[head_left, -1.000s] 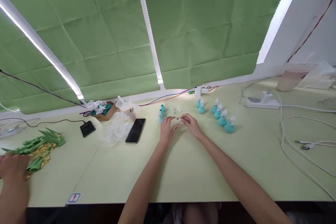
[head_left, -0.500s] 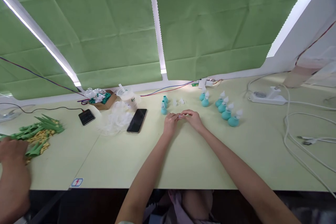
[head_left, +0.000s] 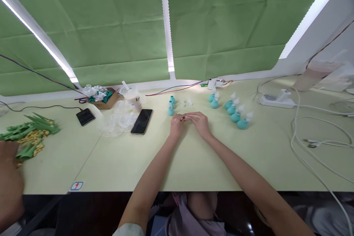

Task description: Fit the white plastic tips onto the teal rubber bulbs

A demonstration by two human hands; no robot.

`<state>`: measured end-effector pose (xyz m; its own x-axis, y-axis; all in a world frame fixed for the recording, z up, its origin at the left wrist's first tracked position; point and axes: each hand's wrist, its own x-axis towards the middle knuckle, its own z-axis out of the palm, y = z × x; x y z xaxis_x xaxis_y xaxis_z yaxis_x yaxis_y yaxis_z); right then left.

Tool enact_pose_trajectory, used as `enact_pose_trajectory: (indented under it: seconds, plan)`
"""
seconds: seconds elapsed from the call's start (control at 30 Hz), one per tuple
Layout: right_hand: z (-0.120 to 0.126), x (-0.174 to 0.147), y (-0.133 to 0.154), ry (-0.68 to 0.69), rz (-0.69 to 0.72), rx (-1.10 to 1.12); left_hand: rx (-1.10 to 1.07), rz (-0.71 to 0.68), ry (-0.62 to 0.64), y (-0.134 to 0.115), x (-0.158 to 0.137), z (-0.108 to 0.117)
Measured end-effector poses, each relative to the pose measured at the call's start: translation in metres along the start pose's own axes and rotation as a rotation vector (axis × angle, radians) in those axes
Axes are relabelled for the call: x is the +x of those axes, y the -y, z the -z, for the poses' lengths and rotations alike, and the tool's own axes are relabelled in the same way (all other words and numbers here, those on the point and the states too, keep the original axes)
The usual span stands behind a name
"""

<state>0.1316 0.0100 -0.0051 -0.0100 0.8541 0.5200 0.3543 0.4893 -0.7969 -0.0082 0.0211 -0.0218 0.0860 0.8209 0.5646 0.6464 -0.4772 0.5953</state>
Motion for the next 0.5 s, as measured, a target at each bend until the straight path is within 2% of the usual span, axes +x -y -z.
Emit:
enact_pose_trajectory:
  seconds: [0.27, 0.5]
  plan:
    - [-0.0006, 0.0015, 0.0013, -0.048, -0.060, 0.063, -0.050, 0.043, 0.018, -0.0042, -0.0001, 0.0033]
    - [-0.0003, 0.0038, -0.0021, -0.057, -0.184, 0.112, -0.042, 0.023, 0.025, -0.0026, 0.0010, 0.0016]
